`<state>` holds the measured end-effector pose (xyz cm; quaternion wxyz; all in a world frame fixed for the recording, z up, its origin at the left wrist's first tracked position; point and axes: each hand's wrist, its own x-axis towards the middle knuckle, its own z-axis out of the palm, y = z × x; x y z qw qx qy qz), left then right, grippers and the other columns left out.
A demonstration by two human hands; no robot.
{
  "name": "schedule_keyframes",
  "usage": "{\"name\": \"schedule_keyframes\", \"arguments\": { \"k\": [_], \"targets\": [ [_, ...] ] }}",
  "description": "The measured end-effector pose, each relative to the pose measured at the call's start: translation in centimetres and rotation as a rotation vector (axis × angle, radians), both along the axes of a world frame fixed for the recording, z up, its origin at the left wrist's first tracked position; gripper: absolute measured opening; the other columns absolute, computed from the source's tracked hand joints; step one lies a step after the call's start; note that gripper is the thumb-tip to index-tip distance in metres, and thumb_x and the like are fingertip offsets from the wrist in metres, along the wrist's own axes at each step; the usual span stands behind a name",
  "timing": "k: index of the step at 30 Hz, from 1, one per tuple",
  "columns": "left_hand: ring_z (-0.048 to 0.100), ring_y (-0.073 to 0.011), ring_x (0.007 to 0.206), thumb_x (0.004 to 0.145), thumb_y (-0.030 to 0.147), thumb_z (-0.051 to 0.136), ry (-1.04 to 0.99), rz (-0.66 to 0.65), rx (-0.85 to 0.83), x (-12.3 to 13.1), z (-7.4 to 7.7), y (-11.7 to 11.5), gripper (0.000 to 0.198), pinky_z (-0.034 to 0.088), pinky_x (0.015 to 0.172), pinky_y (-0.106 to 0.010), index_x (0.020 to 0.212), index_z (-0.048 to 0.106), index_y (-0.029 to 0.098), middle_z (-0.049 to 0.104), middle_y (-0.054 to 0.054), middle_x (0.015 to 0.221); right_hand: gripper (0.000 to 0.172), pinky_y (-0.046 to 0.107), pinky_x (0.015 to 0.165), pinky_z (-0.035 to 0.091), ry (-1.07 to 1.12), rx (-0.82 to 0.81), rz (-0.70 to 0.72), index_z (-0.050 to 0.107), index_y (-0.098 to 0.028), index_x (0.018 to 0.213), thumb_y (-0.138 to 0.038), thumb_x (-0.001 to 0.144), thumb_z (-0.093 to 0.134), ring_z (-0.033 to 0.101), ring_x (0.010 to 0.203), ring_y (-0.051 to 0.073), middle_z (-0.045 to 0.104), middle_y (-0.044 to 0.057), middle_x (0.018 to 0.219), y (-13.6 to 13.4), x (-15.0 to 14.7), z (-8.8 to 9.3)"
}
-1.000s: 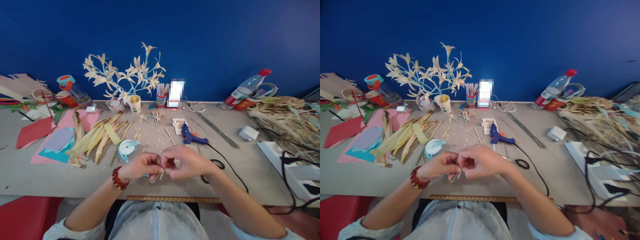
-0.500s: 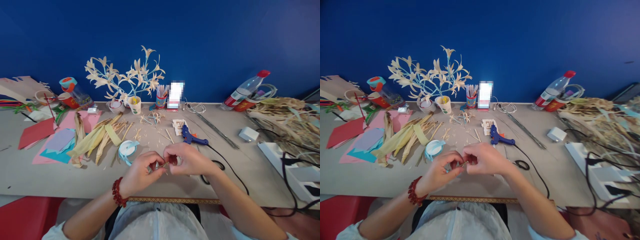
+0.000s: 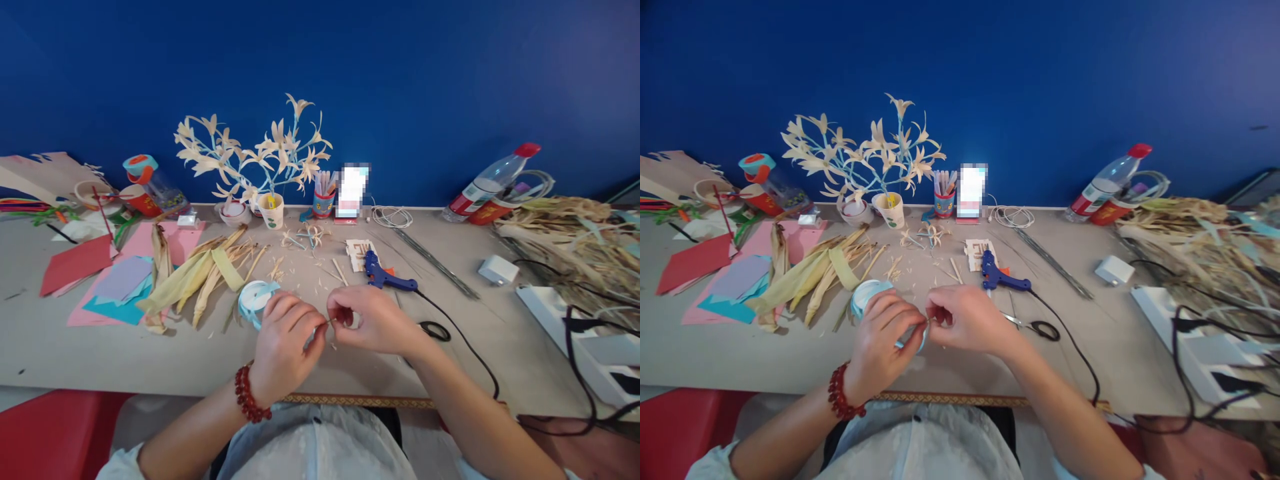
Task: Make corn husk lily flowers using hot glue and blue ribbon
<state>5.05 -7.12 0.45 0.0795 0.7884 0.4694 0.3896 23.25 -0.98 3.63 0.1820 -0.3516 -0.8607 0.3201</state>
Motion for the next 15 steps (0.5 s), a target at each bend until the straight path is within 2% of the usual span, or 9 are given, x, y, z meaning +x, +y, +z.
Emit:
{"name": "schedule_keyframes", "arguments": {
  "k": [5, 8, 10, 12, 15],
  "targets": [
    [0.057, -0.0195, 0.085, 0.084, 0.011, 0.060, -0.069, 0.003, -0.025, 0.0, 0.1, 0.0, 0.008, 0.040, 0.098, -0.045, 0.082, 0.063, 0.018, 0.069, -0.003, 0.080, 0.014, 0.021, 0.057, 0.035, 0.031, -0.033, -0.036, 0.053, -0.019, 0.070, -0.006, 0.065, 0.057, 0.050, 0.060, 0.010, 0.054, -0.005, 0.064, -0.3, 0.0, -0.1],
    [0.057, -0.0196, 0.085, 0.085, 0.012, 0.059, -0.215, -0.028, -0.144, -0.2, -0.1, 0.0, 0.009, 0.042, 0.093, -0.041, 0.082, 0.064, 0.018, 0.068, -0.004, 0.081, 0.015, 0.021, 0.058, 0.037, 0.076, -0.089, -0.051, 0.053, -0.020, 0.071, -0.006, 0.065, 0.058, 0.051, 0.061, 0.010, 0.055, -0.005, 0.066, -0.3, 0.1, -0.2],
    [0.056, -0.0180, 0.081, 0.086, 0.016, 0.060, -0.407, -0.063, -0.352, -0.4, -0.4, 0.2, 0.008, 0.044, 0.081, -0.034, 0.080, 0.065, 0.018, 0.066, -0.003, 0.080, 0.014, 0.022, 0.058, 0.040, 0.135, -0.159, -0.052, 0.055, -0.020, 0.073, -0.007, 0.068, 0.059, 0.053, 0.061, 0.011, 0.057, -0.004, 0.068, -0.3, 0.3, -0.3],
    [0.054, -0.0146, 0.073, 0.087, 0.022, 0.062, -0.687, -0.112, -0.662, -0.5, -0.7, 0.4, 0.009, 0.043, 0.069, -0.028, 0.080, 0.066, 0.017, 0.063, -0.002, 0.076, 0.013, 0.022, 0.060, 0.043, 0.236, -0.259, -0.048, 0.058, -0.019, 0.078, -0.009, 0.071, 0.062, 0.054, 0.063, 0.011, 0.059, -0.003, 0.072, -0.3, 0.4, -0.6],
    [0.053, -0.0102, 0.066, 0.085, 0.025, 0.066, -1.160, -0.229, -1.083, -0.5, -1.2, 0.7, 0.012, 0.040, 0.063, -0.022, 0.078, 0.066, 0.015, 0.061, -0.001, 0.072, 0.014, 0.022, 0.062, 0.047, 0.449, -0.457, -0.049, 0.062, -0.019, 0.088, -0.015, 0.076, 0.068, 0.057, 0.066, 0.011, 0.061, -0.001, 0.077, -0.5, 0.3, -1.4]
  ]
}}
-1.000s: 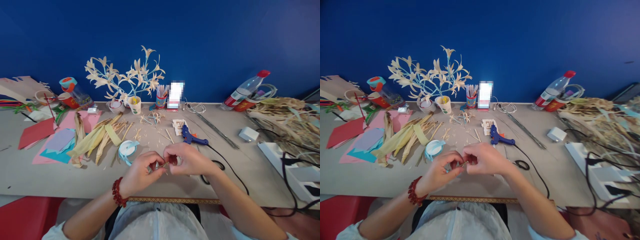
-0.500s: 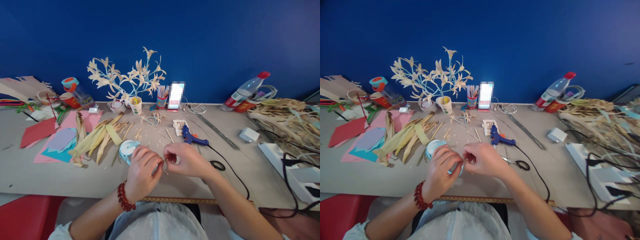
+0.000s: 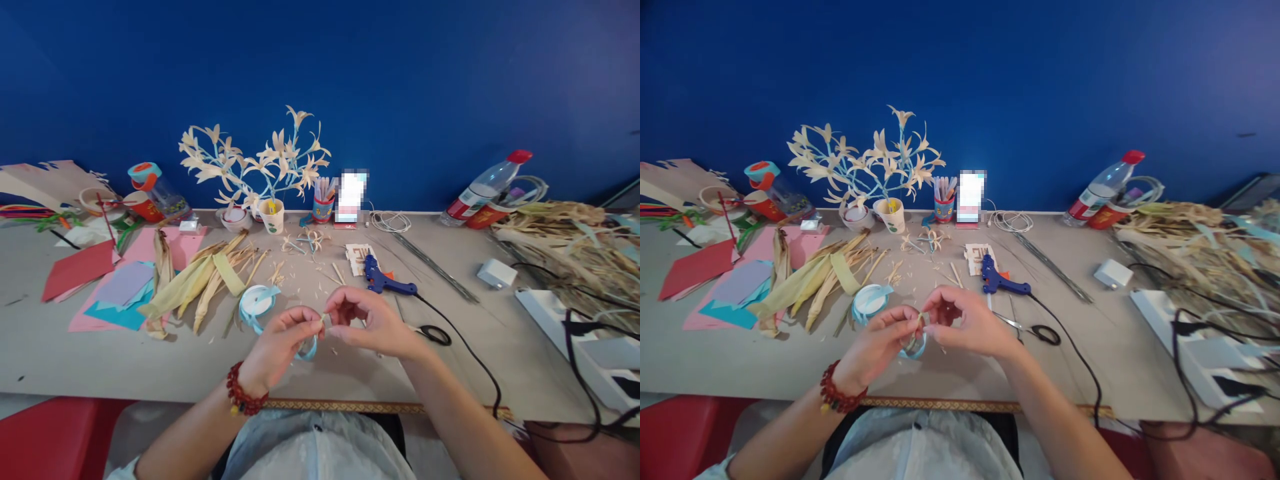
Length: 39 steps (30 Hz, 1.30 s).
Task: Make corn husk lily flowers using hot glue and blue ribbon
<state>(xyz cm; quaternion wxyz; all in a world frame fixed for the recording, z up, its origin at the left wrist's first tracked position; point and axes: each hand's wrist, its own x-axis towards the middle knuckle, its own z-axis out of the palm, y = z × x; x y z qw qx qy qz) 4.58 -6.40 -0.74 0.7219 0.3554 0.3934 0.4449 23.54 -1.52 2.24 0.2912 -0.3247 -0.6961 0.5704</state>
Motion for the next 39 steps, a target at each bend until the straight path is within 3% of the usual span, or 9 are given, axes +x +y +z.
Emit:
{"name": "schedule_keyframes", "arguments": {
  "k": [2, 5, 9, 13, 20, 31, 35, 39],
  "targets": [
    [0.056, -0.0092, 0.068, 0.083, 0.021, 0.069, -0.250, -0.034, -0.130, 0.2, -0.2, 0.1, 0.010, 0.043, 0.068, -0.021, 0.076, 0.068, 0.014, 0.063, -0.002, 0.073, 0.016, 0.022, 0.060, 0.048, 0.156, -0.168, 0.004, 0.062, -0.019, 0.093, -0.021, 0.079, 0.070, 0.062, 0.067, 0.012, 0.065, 0.000, 0.076, -0.3, -0.4, -0.8],
    [0.060, -0.0117, 0.070, 0.082, 0.016, 0.068, -0.457, -0.079, -0.166, 0.7, -0.4, 0.2, 0.011, 0.047, 0.078, -0.026, 0.073, 0.070, 0.011, 0.063, -0.004, 0.070, 0.021, 0.019, 0.051, 0.046, 0.326, -0.408, 0.016, 0.062, -0.017, 0.095, -0.029, 0.081, 0.073, 0.066, 0.063, 0.013, 0.070, 0.002, 0.071, -0.7, -1.2, -2.1],
    [0.063, -0.0154, 0.074, 0.084, 0.014, 0.065, -0.548, -0.121, -0.190, 1.0, -0.5, 0.1, 0.013, 0.047, 0.090, -0.036, 0.073, 0.071, 0.009, 0.063, -0.005, 0.068, 0.022, 0.015, 0.042, 0.039, 0.406, -0.580, -0.013, 0.065, -0.016, 0.085, -0.032, 0.076, 0.079, 0.066, 0.053, 0.012, 0.074, 0.003, 0.066, -0.9, -1.7, -3.1],
    [0.063, -0.0156, 0.076, 0.085, 0.013, 0.064, -0.538, -0.131, -0.194, 1.0, -0.6, 0.1, 0.015, 0.047, 0.090, -0.035, 0.073, 0.071, 0.009, 0.065, -0.006, 0.070, 0.023, 0.014, 0.041, 0.037, 0.420, -0.647, -0.079, 0.065, -0.016, 0.079, -0.031, 0.072, 0.082, 0.066, 0.050, 0.011, 0.074, 0.003, 0.062, -1.2, -1.8, -3.0],
    [0.060, -0.0122, 0.071, 0.080, 0.022, 0.072, -0.322, -0.022, -0.134, 1.3, -0.3, -0.1, 0.012, 0.046, 0.077, -0.026, 0.073, 0.068, 0.013, 0.064, -0.002, 0.068, 0.022, 0.017, 0.044, 0.034, 0.461, -0.565, -0.225, 0.064, -0.017, 0.072, -0.030, 0.070, 0.082, 0.060, 0.049, 0.010, 0.068, -0.001, 0.056, -1.9, -2.2, -2.8],
    [0.051, -0.0121, 0.067, 0.087, 0.029, 0.061, 0.443, 0.177, 0.303, 0.8, -0.1, -0.4, 0.015, 0.040, 0.062, -0.023, 0.080, 0.066, 0.017, 0.061, -0.001, 0.072, 0.022, 0.020, 0.046, 0.032, 0.467, -0.426, -0.395, 0.062, -0.018, 0.071, -0.032, 0.071, 0.079, 0.043, 0.048, 0.008, 0.061, -0.003, 0.058, -2.5, -3.1, -3.7],
    [0.054, -0.0137, 0.070, 0.088, 0.026, 0.058, 0.527, 0.191, 0.390, 0.9, 0.0, -0.3, 0.015, 0.043, 0.066, -0.024, 0.079, 0.066, 0.017, 0.064, -0.002, 0.073, 0.025, 0.021, 0.047, 0.033, 0.475, -0.431, -0.427, 0.061, -0.018, 0.071, -0.034, 0.069, 0.080, 0.044, 0.048, 0.008, 0.061, -0.003, 0.059, -2.6, -3.4, -3.9],
    [0.059, -0.0151, 0.071, 0.088, 0.027, 0.058, 0.507, 0.194, 0.374, 1.1, -0.1, -0.2, 0.016, 0.045, 0.067, -0.025, 0.080, 0.066, 0.016, 0.067, -0.003, 0.075, 0.026, 0.020, 0.046, 0.032, 0.501, -0.469, -0.428, 0.061, -0.018, 0.071, -0.035, 0.068, 0.081, 0.044, 0.048, 0.008, 0.058, -0.004, 0.057, -2.6, -3.6, -4.0]
  ]
}}
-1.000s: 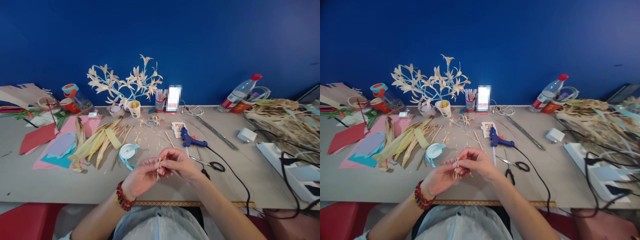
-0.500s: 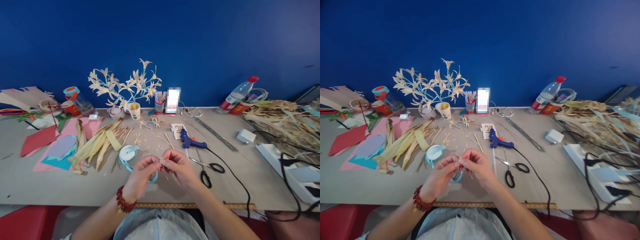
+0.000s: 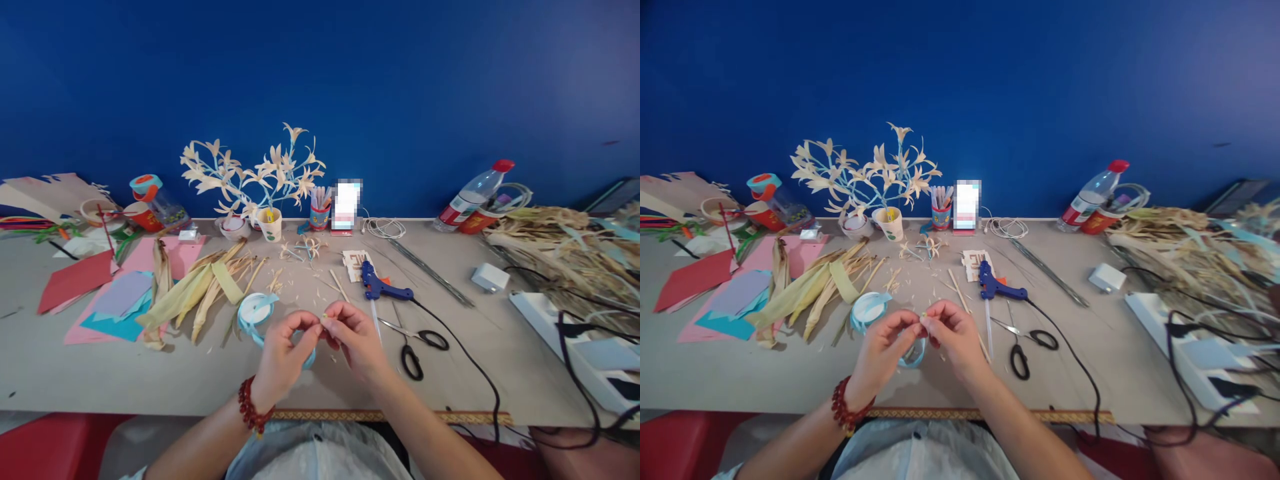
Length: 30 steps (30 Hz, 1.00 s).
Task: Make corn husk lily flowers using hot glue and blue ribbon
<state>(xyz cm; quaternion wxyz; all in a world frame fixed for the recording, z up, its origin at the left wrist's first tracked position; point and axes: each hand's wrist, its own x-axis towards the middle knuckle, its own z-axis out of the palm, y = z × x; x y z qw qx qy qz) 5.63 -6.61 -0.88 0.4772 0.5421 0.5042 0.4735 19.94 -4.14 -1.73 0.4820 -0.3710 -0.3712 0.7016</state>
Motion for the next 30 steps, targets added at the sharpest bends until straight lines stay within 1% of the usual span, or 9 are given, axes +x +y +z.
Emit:
{"name": "schedule_keyframes", "arguments": {
  "k": [3, 5, 7, 10, 12, 15, 19, 23, 30],
  "targets": [
    [0.061, -0.0161, 0.072, 0.090, 0.028, 0.056, -0.006, 0.007, 0.001, 0.0, -0.1, -0.1, 0.018, 0.047, 0.067, -0.026, 0.080, 0.065, 0.017, 0.068, -0.004, 0.075, 0.026, 0.020, 0.046, 0.033, 0.017, -0.014, 0.013, 0.062, -0.018, 0.074, -0.036, 0.070, 0.081, 0.044, 0.048, 0.008, 0.058, -0.004, 0.059, 0.0, 0.0, -0.1],
    [0.062, -0.0159, 0.072, 0.091, 0.027, 0.055, 0.081, 0.036, 0.070, 0.0, 0.0, -0.2, 0.017, 0.048, 0.067, -0.026, 0.081, 0.066, 0.017, 0.068, -0.003, 0.074, 0.026, 0.020, 0.046, 0.033, 0.018, -0.007, 0.027, 0.065, -0.019, 0.080, -0.037, 0.072, 0.081, 0.045, 0.048, 0.007, 0.060, -0.003, 0.063, -0.1, 0.0, -0.3],
    [0.061, -0.0153, 0.070, 0.091, 0.022, 0.054, 0.213, 0.062, 0.208, -0.1, 0.0, -0.2, 0.014, 0.048, 0.067, -0.026, 0.082, 0.065, 0.018, 0.068, -0.003, 0.074, 0.027, 0.020, 0.046, 0.033, 0.015, 0.013, 0.045, 0.066, -0.019, 0.087, -0.037, 0.073, 0.080, 0.045, 0.048, 0.007, 0.059, -0.003, 0.065, -0.3, 0.1, -0.5],
    [0.063, -0.0164, 0.075, 0.089, 0.013, 0.054, 0.399, 0.083, 0.515, -0.4, 0.1, -0.1, 0.012, 0.050, 0.072, -0.029, 0.087, 0.064, 0.019, 0.070, -0.004, 0.080, 0.026, 0.020, 0.045, 0.035, 0.011, 0.066, 0.058, 0.066, -0.021, 0.090, -0.037, 0.075, 0.080, 0.043, 0.050, 0.007, 0.054, -0.005, 0.065, -0.6, 0.2, -0.7],
    [0.065, -0.0178, 0.079, 0.087, 0.007, 0.055, 0.512, 0.086, 0.696, -0.7, 0.0, 0.1, 0.016, 0.052, 0.076, -0.032, 0.092, 0.063, 0.020, 0.072, -0.005, 0.084, 0.025, 0.020, 0.046, 0.036, -0.002, 0.107, 0.047, 0.066, -0.022, 0.091, -0.036, 0.075, 0.079, 0.043, 0.051, 0.008, 0.052, -0.005, 0.065, -0.9, 0.3, -0.8],
    [0.065, -0.0192, 0.079, 0.085, 0.005, 0.057, 0.639, 0.082, 0.832, -1.0, -0.2, 0.2, 0.019, 0.054, 0.076, -0.034, 0.096, 0.062, 0.020, 0.073, -0.006, 0.085, 0.025, 0.020, 0.046, 0.038, -0.038, 0.151, -0.002, 0.065, -0.022, 0.092, -0.036, 0.076, 0.079, 0.044, 0.052, 0.008, 0.052, -0.005, 0.066, -1.1, 0.5, -0.8],
    [0.066, -0.0206, 0.082, 0.085, 0.008, 0.057, 0.705, 0.087, 0.860, -1.3, -0.4, 0.2, 0.020, 0.055, 0.077, -0.036, 0.100, 0.062, 0.020, 0.074, -0.007, 0.088, 0.023, 0.021, 0.047, 0.040, -0.094, 0.176, -0.068, 0.065, -0.022, 0.088, -0.035, 0.075, 0.079, 0.048, 0.052, 0.009, 0.056, -0.003, 0.069, -1.3, 0.7, -0.7],
    [0.067, -0.0202, 0.082, 0.086, 0.010, 0.056, 0.713, 0.078, 0.849, -1.3, -0.6, 0.1, 0.020, 0.055, 0.078, -0.036, 0.101, 0.064, 0.020, 0.074, -0.007, 0.087, 0.022, 0.022, 0.047, 0.041, -0.163, 0.193, -0.106, 0.066, -0.021, 0.083, -0.038, 0.076, 0.078, 0.049, 0.051, 0.010, 0.059, -0.002, 0.068, -1.3, 0.8, -0.5],
    [0.065, -0.0203, 0.079, 0.086, 0.009, 0.055, 0.701, 0.056, 0.838, -1.2, -0.3, 0.2, 0.019, 0.055, 0.074, -0.036, 0.099, 0.063, 0.020, 0.073, -0.007, 0.086, 0.021, 0.024, 0.046, 0.042, -0.224, 0.237, -0.111, 0.067, -0.021, 0.081, -0.040, 0.078, 0.076, 0.050, 0.050, 0.011, 0.059, -0.001, 0.066, -1.2, 1.0, -0.6]
  ]
}}
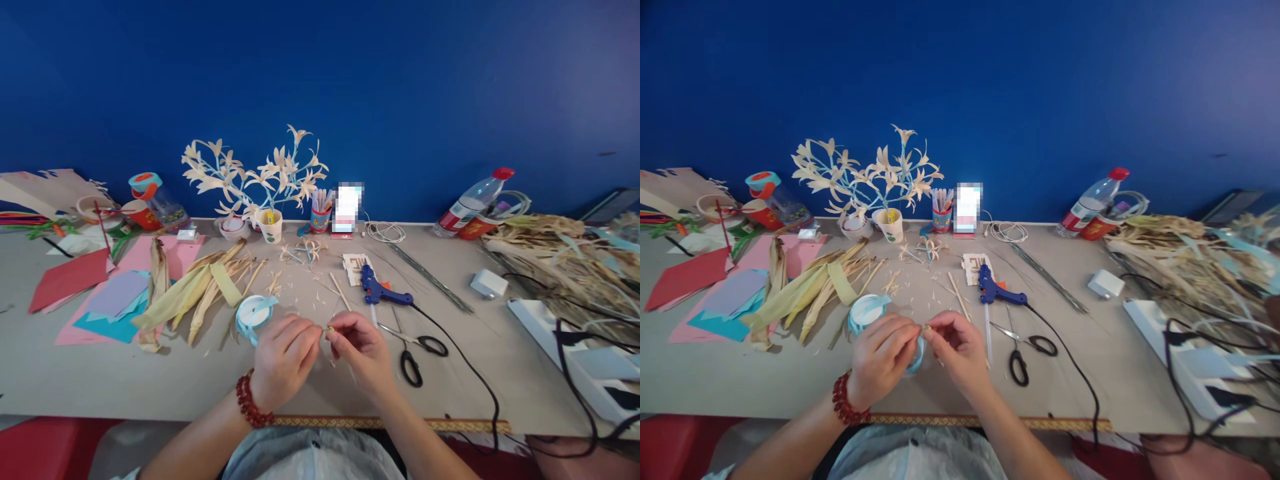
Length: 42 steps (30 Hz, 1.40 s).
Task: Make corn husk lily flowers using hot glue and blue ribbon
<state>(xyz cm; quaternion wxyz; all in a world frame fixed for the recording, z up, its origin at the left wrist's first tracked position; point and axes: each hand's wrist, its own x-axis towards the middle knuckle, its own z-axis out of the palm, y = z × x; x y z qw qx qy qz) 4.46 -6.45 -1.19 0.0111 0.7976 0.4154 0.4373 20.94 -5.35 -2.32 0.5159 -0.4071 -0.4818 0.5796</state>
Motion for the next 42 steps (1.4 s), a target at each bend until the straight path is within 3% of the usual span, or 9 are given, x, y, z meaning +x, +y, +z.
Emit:
{"name": "schedule_keyframes", "arguments": {
  "k": [13, 21, 25, 29, 32, 34, 37, 42],
  "targets": [
    [0.062, -0.0201, 0.079, 0.085, 0.006, 0.056, -0.003, -0.033, -0.033, 0.2, -0.1, 0.0, 0.019, 0.053, 0.075, -0.035, 0.098, 0.061, 0.018, 0.071, -0.007, 0.086, 0.013, 0.024, 0.047, 0.042, -0.027, 0.111, -0.013, 0.067, -0.022, 0.078, -0.032, 0.081, 0.073, 0.052, 0.052, 0.010, 0.060, 0.000, 0.072, 0.1, 0.2, 0.3],
    [0.060, -0.0178, 0.074, 0.086, 0.005, 0.055, -0.124, -0.072, -0.111, 0.6, 0.1, 0.1, 0.015, 0.050, 0.070, -0.032, 0.090, 0.059, 0.019, 0.068, -0.005, 0.079, 0.017, 0.022, 0.046, 0.043, -0.067, 0.055, -0.002, 0.064, -0.021, 0.079, -0.036, 0.082, 0.072, 0.052, 0.050, 0.009, 0.058, -0.002, 0.066, 0.1, 0.1, -0.2],
    [0.060, -0.0173, 0.074, 0.086, 0.005, 0.055, -0.159, -0.074, -0.162, 0.6, 0.0, 0.2, 0.014, 0.049, 0.070, -0.032, 0.090, 0.059, 0.018, 0.067, -0.005, 0.080, 0.019, 0.022, 0.050, 0.046, -0.138, 0.139, 0.051, 0.066, -0.023, 0.097, -0.034, 0.082, 0.073, 0.055, 0.057, 0.011, 0.063, 0.000, 0.076, 0.4, 0.8, 0.1],
    [0.061, -0.0171, 0.077, 0.086, 0.005, 0.057, -0.157, -0.067, -0.171, 0.1, -0.2, 0.1, 0.015, 0.050, 0.072, -0.031, 0.090, 0.059, 0.019, 0.067, -0.004, 0.081, 0.030, 0.028, 0.063, 0.053, -0.425, 0.281, 0.000, 0.060, -0.025, 0.116, -0.033, 0.088, 0.064, 0.062, 0.072, 0.016, 0.066, 0.005, 0.095, 2.1, 5.1, 0.7],
    [0.063, -0.0171, 0.080, 0.086, 0.005, 0.058, -0.144, -0.051, -0.164, -0.4, -0.5, 0.2, 0.016, 0.050, 0.076, -0.031, 0.092, 0.059, 0.020, 0.069, -0.004, 0.084, 0.025, 0.036, 0.074, 0.055, -0.885, 0.384, -0.115, 0.062, -0.022, 0.113, -0.032, 0.091, 0.056, 0.064, 0.081, 0.021, 0.066, 0.009, 0.104, 4.1, 9.8, 1.2],
    [0.064, -0.0170, 0.084, 0.086, 0.006, 0.059, -0.134, -0.045, -0.166, -0.7, -0.8, 0.5, 0.016, 0.050, 0.080, -0.031, 0.094, 0.060, 0.020, 0.070, -0.003, 0.088, 0.025, 0.043, 0.085, 0.052, -1.230, 0.413, -0.151, 0.063, -0.018, 0.110, -0.027, 0.089, 0.054, 0.062, 0.098, 0.028, 0.065, 0.013, 0.113, 5.2, 12.5, 1.2],
    [0.065, -0.0165, 0.085, 0.087, 0.007, 0.059, -0.127, -0.057, -0.176, -0.9, -1.2, 1.1, 0.016, 0.050, 0.082, -0.030, 0.096, 0.060, 0.021, 0.070, -0.003, 0.090, 0.033, 0.045, 0.099, 0.045, -1.541, 0.404, -0.028, 0.061, -0.015, 0.117, -0.018, 0.084, 0.053, 0.056, 0.113, 0.031, 0.062, 0.013, 0.122, 6.5, 14.4, 0.7],
    [0.065, -0.0162, 0.084, 0.088, 0.008, 0.058, -0.126, -0.070, -0.179, -0.8, -1.5, 1.5, 0.014, 0.050, 0.079, -0.029, 0.095, 0.061, 0.020, 0.069, -0.003, 0.088, 0.051, 0.040, 0.101, 0.042, -1.636, 0.370, 0.144, 0.056, -0.017, 0.129, -0.009, 0.079, 0.051, 0.054, 0.116, 0.029, 0.059, 0.012, 0.128, 7.9, 13.9, -0.6]
  ]
}}
